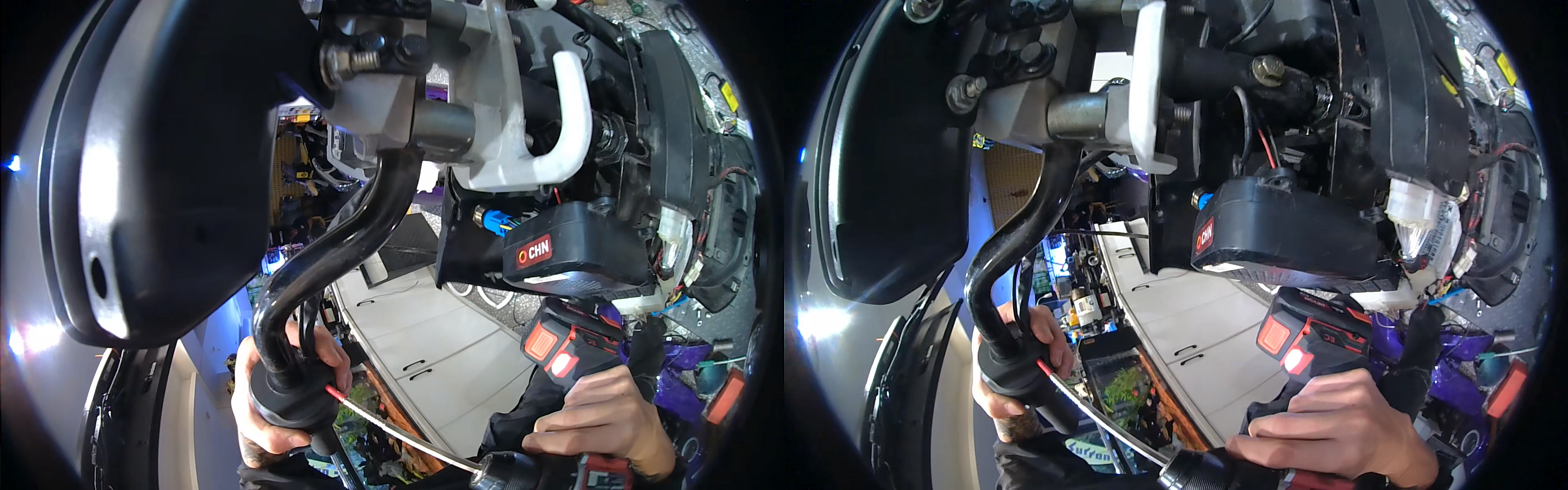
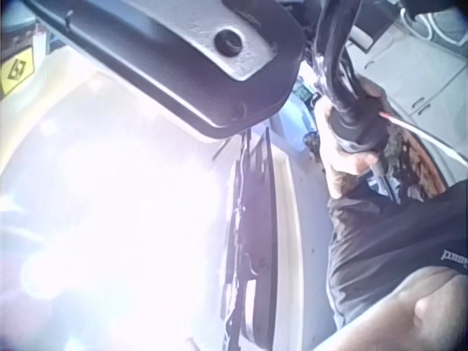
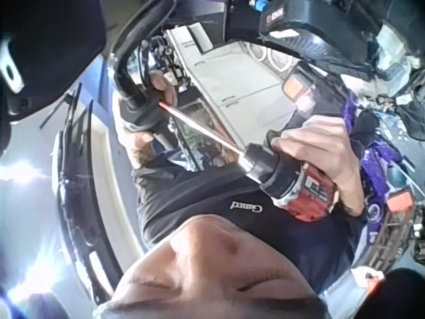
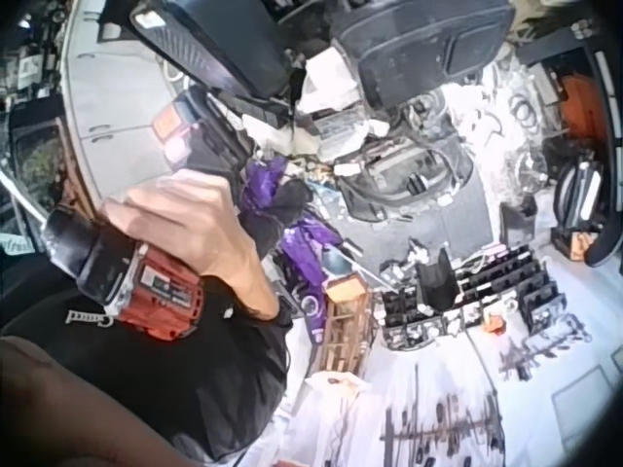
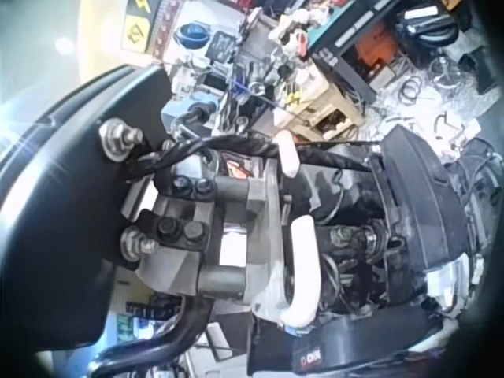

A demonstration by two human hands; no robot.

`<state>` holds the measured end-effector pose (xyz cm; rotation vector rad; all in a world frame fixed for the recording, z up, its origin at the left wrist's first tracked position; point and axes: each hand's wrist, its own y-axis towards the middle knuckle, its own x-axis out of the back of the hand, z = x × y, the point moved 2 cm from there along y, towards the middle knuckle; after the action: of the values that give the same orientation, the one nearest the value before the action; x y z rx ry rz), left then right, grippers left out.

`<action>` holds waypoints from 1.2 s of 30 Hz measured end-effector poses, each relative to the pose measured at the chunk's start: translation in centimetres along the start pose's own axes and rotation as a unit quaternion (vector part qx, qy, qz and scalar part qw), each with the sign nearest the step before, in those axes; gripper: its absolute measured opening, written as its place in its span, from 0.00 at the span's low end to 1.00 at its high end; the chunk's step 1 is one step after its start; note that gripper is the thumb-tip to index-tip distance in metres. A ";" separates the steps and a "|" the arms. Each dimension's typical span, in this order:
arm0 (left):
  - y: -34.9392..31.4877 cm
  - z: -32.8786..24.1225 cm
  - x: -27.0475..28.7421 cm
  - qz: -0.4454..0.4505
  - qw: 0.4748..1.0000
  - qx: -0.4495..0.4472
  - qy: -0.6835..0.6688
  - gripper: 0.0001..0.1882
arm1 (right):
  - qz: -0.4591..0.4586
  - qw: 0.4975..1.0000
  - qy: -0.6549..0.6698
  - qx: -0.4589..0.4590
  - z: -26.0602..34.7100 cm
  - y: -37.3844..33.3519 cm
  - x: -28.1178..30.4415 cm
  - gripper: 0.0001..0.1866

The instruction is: The person uses a cordless drill to remove and install screws on a motorcycle handlebar assembly. They detach the left handlebar grip, reposition it, and then reattach it, followed by securing the right side and tightening central mounting bolts.

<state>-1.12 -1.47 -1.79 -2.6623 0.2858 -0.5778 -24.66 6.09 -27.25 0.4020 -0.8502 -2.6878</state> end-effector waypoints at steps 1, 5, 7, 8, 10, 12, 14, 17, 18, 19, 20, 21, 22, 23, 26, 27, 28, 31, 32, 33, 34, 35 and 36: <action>-0.1 0.4 -0.1 -0.027 0.999 -0.014 -0.021 0.38 | -0.013 1.000 0.018 -0.004 -0.4 -0.2 -0.5 0.13; -0.6 0.6 0.5 -0.033 0.999 0.015 -0.005 0.38 | -0.027 0.998 0.055 -0.004 -1.5 -0.9 -1.5 0.12; -0.4 0.0 0.2 -0.025 1.000 0.016 -0.006 0.38 | -0.015 0.999 0.048 0.011 -1.1 -0.5 -1.1 0.11; -0.2 -0.3 0.0 -0.022 1.000 0.016 -0.007 0.38 | -0.016 0.999 0.047 0.004 -0.9 -0.1 -0.7 0.10; -0.1 0.0 0.5 -0.016 1.000 0.023 -0.009 0.37 | -0.010 0.999 0.041 -0.010 -0.7 0.5 -0.2 0.10; -0.4 0.2 0.5 -0.022 0.999 0.025 -0.006 0.37 | -0.031 0.997 0.065 -0.022 -1.0 0.1 -1.1 0.10; -0.3 0.2 0.1 -0.029 0.999 0.014 -0.001 0.37 | -0.026 0.998 0.057 -0.020 -1.0 -0.3 -1.2 0.11; -0.2 0.6 0.1 -0.034 0.999 0.010 0.004 0.37 | -0.026 0.997 0.069 -0.026 -1.1 -0.6 -1.1 0.12; -0.4 0.4 0.1 -0.029 0.999 0.013 0.004 0.37 | -0.012 0.998 0.057 -0.012 -1.0 -0.4 -0.8 0.13; -0.5 0.2 0.3 -0.024 1.000 0.015 0.005 0.38 | 0.003 0.999 0.045 0.002 -1.0 -0.3 -0.6 0.13; -0.6 0.0 0.3 -0.020 1.000 0.017 0.005 0.38 | 0.017 0.999 0.033 0.016 -0.9 -0.2 -0.5 0.14; -0.5 -0.1 0.1 -0.020 1.000 0.012 0.012 0.38 | 0.011 0.999 0.029 0.012 -0.8 -0.3 -0.4 0.14; -0.3 -0.1 0.0 -0.019 1.000 0.008 0.013 0.37 | 0.005 1.000 0.024 0.008 -0.7 -0.3 -0.5 0.14; -0.1 0.1 -0.1 -0.019 1.000 0.003 0.014 0.37 | -0.001 1.000 0.019 0.004 -0.6 -0.4 -0.5 0.15; -0.3 0.5 -0.2 -0.030 0.999 -0.020 -0.002 0.37 | -0.003 0.999 0.040 -0.018 -0.8 -0.6 -1.2 0.15; -0.3 0.3 -0.6 -0.040 0.999 -0.021 -0.002 0.38 | -0.011 0.999 0.048 -0.014 -1.0 -0.8 -1.2 0.15; -0.3 0.2 -0.9 -0.051 0.998 -0.022 -0.003 0.38 | -0.019 0.998 0.055 -0.010 -1.3 -1.1 -1.3 0.15; -0.1 0.2 0.5 -0.001 1.000 0.011 0.004 0.38 | 0.023 0.999 0.027 0.012 -1.0 -0.5 -0.6 0.14; -0.3 0.4 0.6 -0.003 1.000 0.013 0.000 0.38 | 0.048 0.999 0.010 0.021 -0.8 -0.2 -0.4 0.14; -0.3 0.2 0.6 0.001 1.000 0.007 0.003 0.39 | -0.001 0.999 0.047 -0.009 -0.8 -0.7 -1.0 0.13; -0.5 0.3 0.7 0.000 1.000 0.003 0.003 0.41 | -0.042 0.994 0.100 -0.021 -1.9 -1.5 -2.0 0.14; -0.7 0.4 0.9 0.000 1.000 -0.001 0.003 0.43 | -0.047 0.993 0.105 -0.018 -1.8 -1.6 -2.2 0.15; -1.0 0.7 1.1 -0.008 1.000 -0.006 0.002 0.45 | -0.046 0.992 0.115 -0.013 -1.9 -1.6 -2.4 0.15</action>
<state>0.28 -0.64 -1.57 -2.6765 0.2707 -0.5885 -22.07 7.25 -29.31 0.7454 -0.7439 -2.6642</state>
